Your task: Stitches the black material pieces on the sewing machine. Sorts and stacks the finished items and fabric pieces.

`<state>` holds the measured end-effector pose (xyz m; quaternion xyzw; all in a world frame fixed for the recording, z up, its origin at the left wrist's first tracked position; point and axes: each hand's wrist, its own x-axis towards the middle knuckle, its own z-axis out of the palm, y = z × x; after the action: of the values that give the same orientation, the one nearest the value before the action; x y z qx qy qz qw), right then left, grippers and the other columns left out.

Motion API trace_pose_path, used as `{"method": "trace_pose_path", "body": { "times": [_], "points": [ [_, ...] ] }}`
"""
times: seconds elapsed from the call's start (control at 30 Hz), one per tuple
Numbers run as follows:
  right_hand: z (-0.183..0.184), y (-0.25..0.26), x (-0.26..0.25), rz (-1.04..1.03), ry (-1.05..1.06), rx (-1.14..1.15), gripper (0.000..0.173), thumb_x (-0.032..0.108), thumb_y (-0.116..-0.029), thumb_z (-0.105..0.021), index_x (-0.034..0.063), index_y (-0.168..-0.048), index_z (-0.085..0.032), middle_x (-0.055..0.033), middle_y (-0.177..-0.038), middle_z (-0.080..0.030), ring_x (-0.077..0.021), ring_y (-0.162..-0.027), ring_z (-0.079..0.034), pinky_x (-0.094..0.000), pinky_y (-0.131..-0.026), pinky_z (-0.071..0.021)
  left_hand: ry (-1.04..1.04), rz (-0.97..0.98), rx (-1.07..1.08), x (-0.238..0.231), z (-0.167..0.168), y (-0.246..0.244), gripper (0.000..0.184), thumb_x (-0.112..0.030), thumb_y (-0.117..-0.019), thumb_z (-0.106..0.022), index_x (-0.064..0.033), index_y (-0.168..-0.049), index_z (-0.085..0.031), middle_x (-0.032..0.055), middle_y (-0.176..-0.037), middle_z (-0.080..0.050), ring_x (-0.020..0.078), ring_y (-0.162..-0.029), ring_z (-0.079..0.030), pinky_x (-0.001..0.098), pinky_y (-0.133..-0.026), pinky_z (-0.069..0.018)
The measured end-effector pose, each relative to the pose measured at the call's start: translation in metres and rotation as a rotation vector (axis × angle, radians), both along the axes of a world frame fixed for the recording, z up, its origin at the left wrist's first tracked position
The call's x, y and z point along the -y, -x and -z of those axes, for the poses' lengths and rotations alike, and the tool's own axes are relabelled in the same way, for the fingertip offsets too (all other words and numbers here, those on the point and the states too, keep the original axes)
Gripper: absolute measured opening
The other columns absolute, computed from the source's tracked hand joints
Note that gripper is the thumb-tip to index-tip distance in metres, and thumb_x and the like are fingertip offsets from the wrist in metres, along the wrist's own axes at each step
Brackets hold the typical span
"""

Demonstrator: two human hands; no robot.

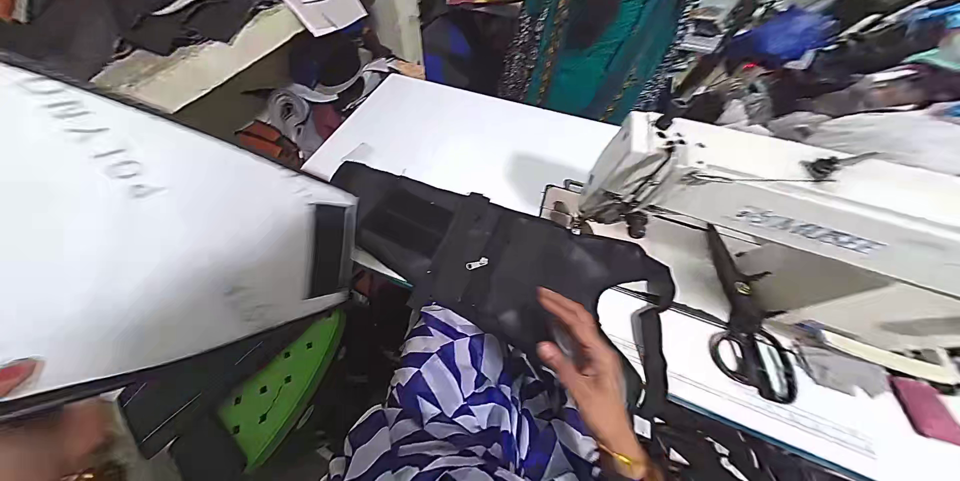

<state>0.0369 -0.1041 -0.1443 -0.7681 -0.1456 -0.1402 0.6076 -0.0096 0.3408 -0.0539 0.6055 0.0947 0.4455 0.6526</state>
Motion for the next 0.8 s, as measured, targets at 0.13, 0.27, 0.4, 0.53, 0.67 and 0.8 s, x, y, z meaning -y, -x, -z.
{"method": "trace_pose_path", "body": {
  "times": [0.13, 0.27, 0.4, 0.53, 0.67, 0.8],
  "points": [
    [-0.003, 0.001, -0.033, -0.235, -0.468, -0.118, 0.122, 0.059, -0.0814, -0.077, -0.009, -0.158, -0.011, -0.0121, -0.163, -0.032, -0.0122, -0.145, -0.042, -0.0312, -0.115, -0.0436, 0.187, 0.617, -0.033, 0.133, 0.039, -0.023, 0.017, -0.03, -0.0968, -0.065, -0.0329, -0.106, -0.079, -0.0157, -0.102, -0.078, -0.0046, -0.096, -0.071, 0.0177, -0.087, -0.0579],
    [0.002, 0.033, 0.028, 0.315, -0.725, -0.034, 0.112, 0.021, -0.0675, -0.091, 0.0093, -0.153, -0.019, 0.0055, -0.131, -0.067, -0.0077, -0.111, -0.07, -0.0277, -0.089, -0.0617, 0.016, 1.069, -0.242, 0.181, 0.068, -0.023, 0.017, -0.036, -0.093, -0.072, -0.0326, -0.109, -0.077, -0.0193, -0.104, -0.076, -0.009, -0.099, -0.068, 0.015, -0.092, -0.0557],
    [0.014, 0.085, 0.113, 0.556, -0.632, -0.103, 0.092, 0.011, -0.0772, -0.073, 0.0113, -0.151, -0.018, 0.0156, -0.127, -0.064, 0.0019, -0.109, -0.067, -0.0201, -0.089, -0.0593, -1.006, 1.911, -0.485, 0.181, 0.053, -0.051, 0.042, -0.027, -0.0986, -0.064, 0.0025, -0.129, -0.068, 0.0253, -0.096, -0.074, 0.0382, -0.086, -0.074, 0.0574, -0.078, -0.0569],
    [0.028, 0.106, 0.137, 0.707, -0.873, -0.111, 0.035, 0.014, -0.1034, -0.033, 0.0161, -0.136, -0.047, 0.0095, -0.116, -0.071, -0.001, -0.106, -0.069, -0.0225, -0.09, -0.0595, -1.078, 1.561, -0.072, 0.229, 0.056, -0.055, 0.039, -0.034, -0.1028, -0.057, -0.0127, -0.133, -0.069, 0.0125, -0.103, -0.077, 0.0297, -0.09, -0.075, 0.0522, -0.076, -0.0599],
    [0.006, 0.096, 0.088, 0.732, -0.889, -0.004, 0.028, 0.021, -0.0912, -0.073, 0.0198, -0.116, -0.061, 0.0092, -0.099, -0.077, -0.0065, -0.095, -0.074, -0.0307, -0.085, -0.0626, -1.326, 1.083, -0.303, 0.295, 0.101, -0.09, 0.065, -0.042, -0.0971, -0.063, -0.0152, -0.154, -0.048, 0.0095, -0.162, -0.042, 0.0417, -0.152, -0.032, 0.0746, -0.116, -0.0203],
    [0.007, 0.079, 0.054, 0.585, -0.036, 0.111, 0.044, 0.014, -0.0923, -0.07, 0.0125, -0.134, -0.055, 0.0185, -0.129, -0.065, 0.0057, -0.123, -0.057, -0.0209, -0.106, -0.0487, -1.224, 1.18, -0.393, 0.299, 0.111, -0.111, 0.06, -0.031, -0.1004, -0.06, -0.0091, -0.154, -0.046, 0.009, -0.16, -0.044, 0.035, -0.15, -0.037, 0.059, -0.119, -0.0295]
  ]
}}
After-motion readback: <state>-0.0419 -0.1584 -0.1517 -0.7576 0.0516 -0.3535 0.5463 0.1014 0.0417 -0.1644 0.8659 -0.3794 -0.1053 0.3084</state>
